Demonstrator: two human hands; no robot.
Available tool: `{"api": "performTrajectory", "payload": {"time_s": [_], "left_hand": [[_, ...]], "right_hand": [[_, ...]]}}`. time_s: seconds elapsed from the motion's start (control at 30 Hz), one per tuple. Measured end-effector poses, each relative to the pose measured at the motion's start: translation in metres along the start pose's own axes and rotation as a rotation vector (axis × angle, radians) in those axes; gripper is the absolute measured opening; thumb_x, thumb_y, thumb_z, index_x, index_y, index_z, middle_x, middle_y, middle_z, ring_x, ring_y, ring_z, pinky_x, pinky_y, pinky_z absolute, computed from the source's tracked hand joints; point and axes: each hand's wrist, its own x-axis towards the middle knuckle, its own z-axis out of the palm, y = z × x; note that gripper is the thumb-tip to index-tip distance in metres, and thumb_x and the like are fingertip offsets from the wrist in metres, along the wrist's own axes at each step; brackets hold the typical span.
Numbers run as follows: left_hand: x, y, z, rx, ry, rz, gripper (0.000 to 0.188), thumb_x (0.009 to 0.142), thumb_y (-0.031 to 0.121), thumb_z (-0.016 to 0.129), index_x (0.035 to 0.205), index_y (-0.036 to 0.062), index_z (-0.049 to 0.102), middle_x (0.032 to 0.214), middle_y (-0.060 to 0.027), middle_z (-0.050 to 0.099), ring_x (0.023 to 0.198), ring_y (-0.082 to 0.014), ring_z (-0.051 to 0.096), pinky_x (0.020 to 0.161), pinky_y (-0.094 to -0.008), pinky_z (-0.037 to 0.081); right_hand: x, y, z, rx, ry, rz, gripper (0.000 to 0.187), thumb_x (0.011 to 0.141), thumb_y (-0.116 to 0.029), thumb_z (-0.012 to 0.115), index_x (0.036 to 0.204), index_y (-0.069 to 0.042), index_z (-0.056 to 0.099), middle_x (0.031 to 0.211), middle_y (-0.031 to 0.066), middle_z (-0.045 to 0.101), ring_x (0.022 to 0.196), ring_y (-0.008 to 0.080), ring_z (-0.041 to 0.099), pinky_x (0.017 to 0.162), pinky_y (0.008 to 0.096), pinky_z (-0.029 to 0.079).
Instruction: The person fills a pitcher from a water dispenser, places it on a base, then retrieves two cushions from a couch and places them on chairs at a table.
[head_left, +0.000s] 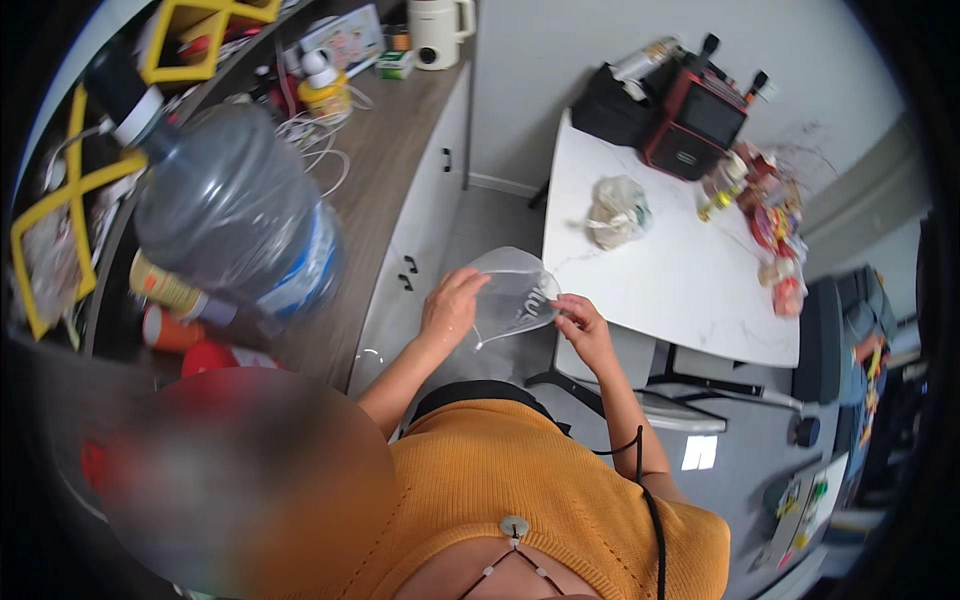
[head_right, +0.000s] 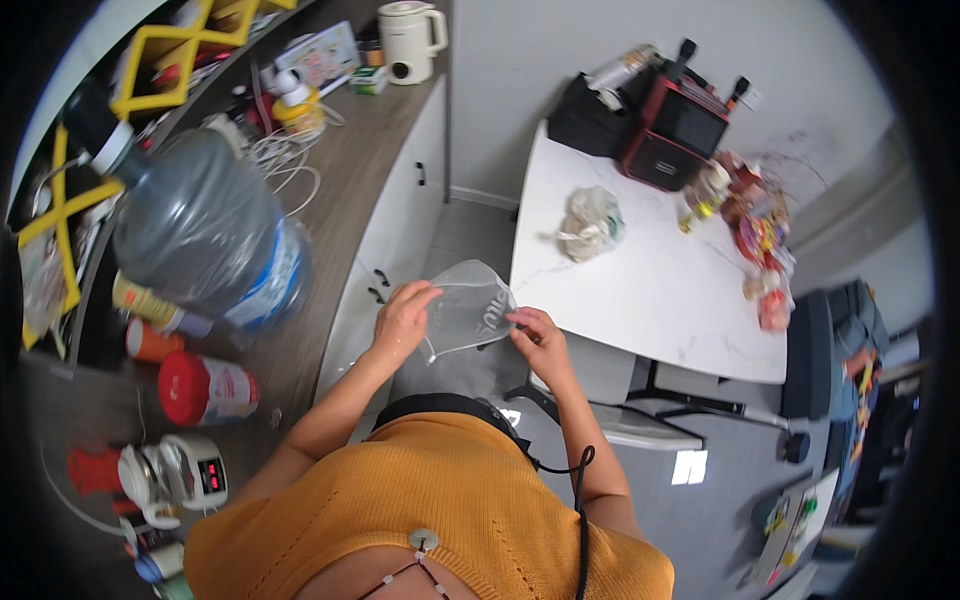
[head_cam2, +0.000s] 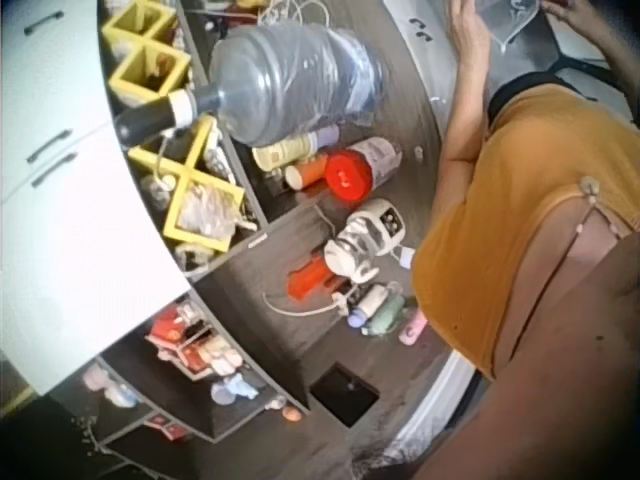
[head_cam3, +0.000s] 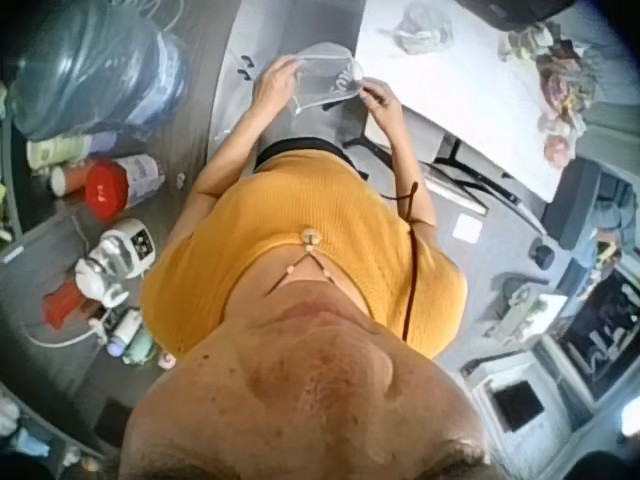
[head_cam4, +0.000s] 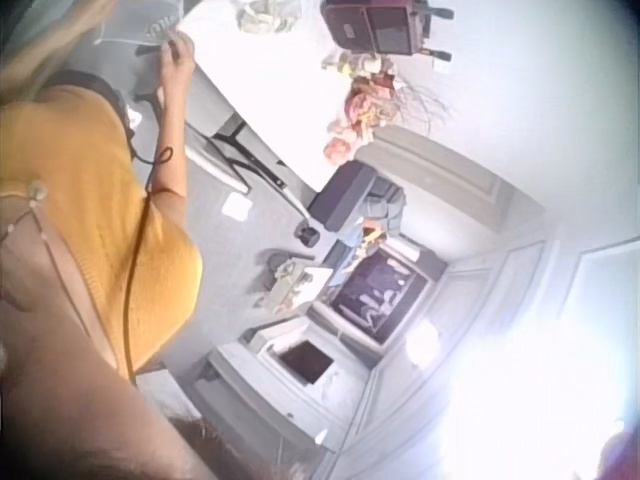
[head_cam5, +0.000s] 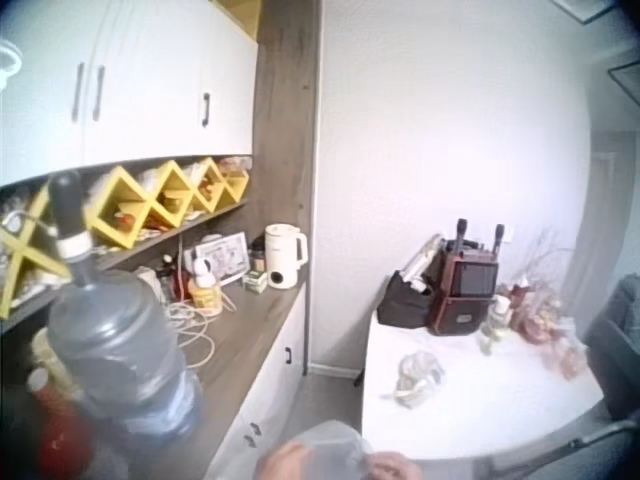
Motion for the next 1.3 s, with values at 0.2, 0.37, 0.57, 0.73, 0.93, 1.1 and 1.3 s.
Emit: {"api": "performTrajectory", "payload": {"time_s": [0.2,0.37,0.57,0.73,0.93,1.1,1.3], "left_hand": [[0.037,-0.01,0.029,-0.054,-0.136,0.067,0.034,0.072,-0.007,0.054,0.101,0.0063,0.063,0.105,-0.0061,0.06,0.096,-0.0275,0.057,0.08,-0.038,0.049],[0.071,-0.02,0.048,-0.016,-0.201,0.121,0.034,0.072,-0.007,0.054,0.101,0.0066,0.063,0.103,-0.0051,0.06,0.093,-0.0274,0.056,0.077,-0.0385,0.05],[0.121,-0.011,0.07,0.014,-0.248,0.158,0.033,0.071,-0.007,0.055,0.101,0.0054,0.063,0.103,-0.0052,0.06,0.092,-0.0273,0.056,0.076,-0.038,0.05],[0.165,-0.002,0.096,0.056,-0.249,0.243,0.035,0.07,-0.007,0.056,0.102,0.0053,0.063,0.104,-0.0052,0.06,0.09,-0.0261,0.057,0.074,-0.0371,0.051],[0.206,0.011,0.131,0.101,-0.186,0.375,0.039,0.07,-0.006,0.057,0.107,0.0039,0.063,0.106,-0.0057,0.06,0.087,-0.0254,0.056,0.074,-0.0349,0.05],[0.222,0.017,0.167,0.107,-0.213,0.464,0.044,0.069,-0.006,0.056,0.113,0.0016,0.06,0.112,-0.0064,0.058,0.089,-0.0247,0.054,0.076,-0.0335,0.049],[0.219,0.019,0.216,0.068,-0.4,0.552,0.053,0.072,-0.006,0.052,0.124,0.0021,0.052,0.13,-0.0073,0.048,0.1,-0.0246,0.05,0.084,-0.0357,0.045]], "right_hand": [[0.01,0.022,-0.025,0.324,0.283,0.483,0.028,0.09,-0.017,0.057,0.118,-0.012,0.061,0.111,0.0022,0.06,0.078,0.0093,0.059,0.063,0.0232,0.045],[0.045,0.047,-0.062,0.375,0.407,0.607,0.045,0.09,-0.019,0.057,0.134,-0.014,0.046,0.123,0.0078,0.054,0.089,0.0148,0.061,0.07,0.0291,0.047],[0.117,0.086,-0.114,0.521,0.414,0.644,0.042,0.089,-0.017,0.058,0.131,-0.02,0.051,0.123,0.0094,0.052,0.099,0.0199,0.059,0.077,0.0314,0.049],[0.158,0.11,-0.131,0.616,0.481,0.677,0.045,0.088,-0.016,0.058,0.132,-0.013,0.048,0.117,0.0059,0.057,0.097,0.0179,0.06,0.077,0.0298,0.049],[0.155,0.123,-0.175,0.498,0.627,0.57,0.048,0.088,-0.016,0.058,0.132,-0.003,0.046,0.113,0.0069,0.061,0.096,0.0156,0.061,0.076,0.029,0.049],[0.121,0.13,-0.207,0.537,0.717,0.544,0.043,0.089,-0.014,0.056,0.129,-0.001,0.049,0.12,0.0084,0.058,0.102,0.0175,0.059,0.082,0.0308,0.048],[0.046,0.132,-0.223,0.608,0.904,0.551,0.044,0.092,-0.017,0.052,0.133,-0.005,0.046,0.128,0.0078,0.052,0.111,0.0182,0.054,0.087,0.031,0.045]]}}
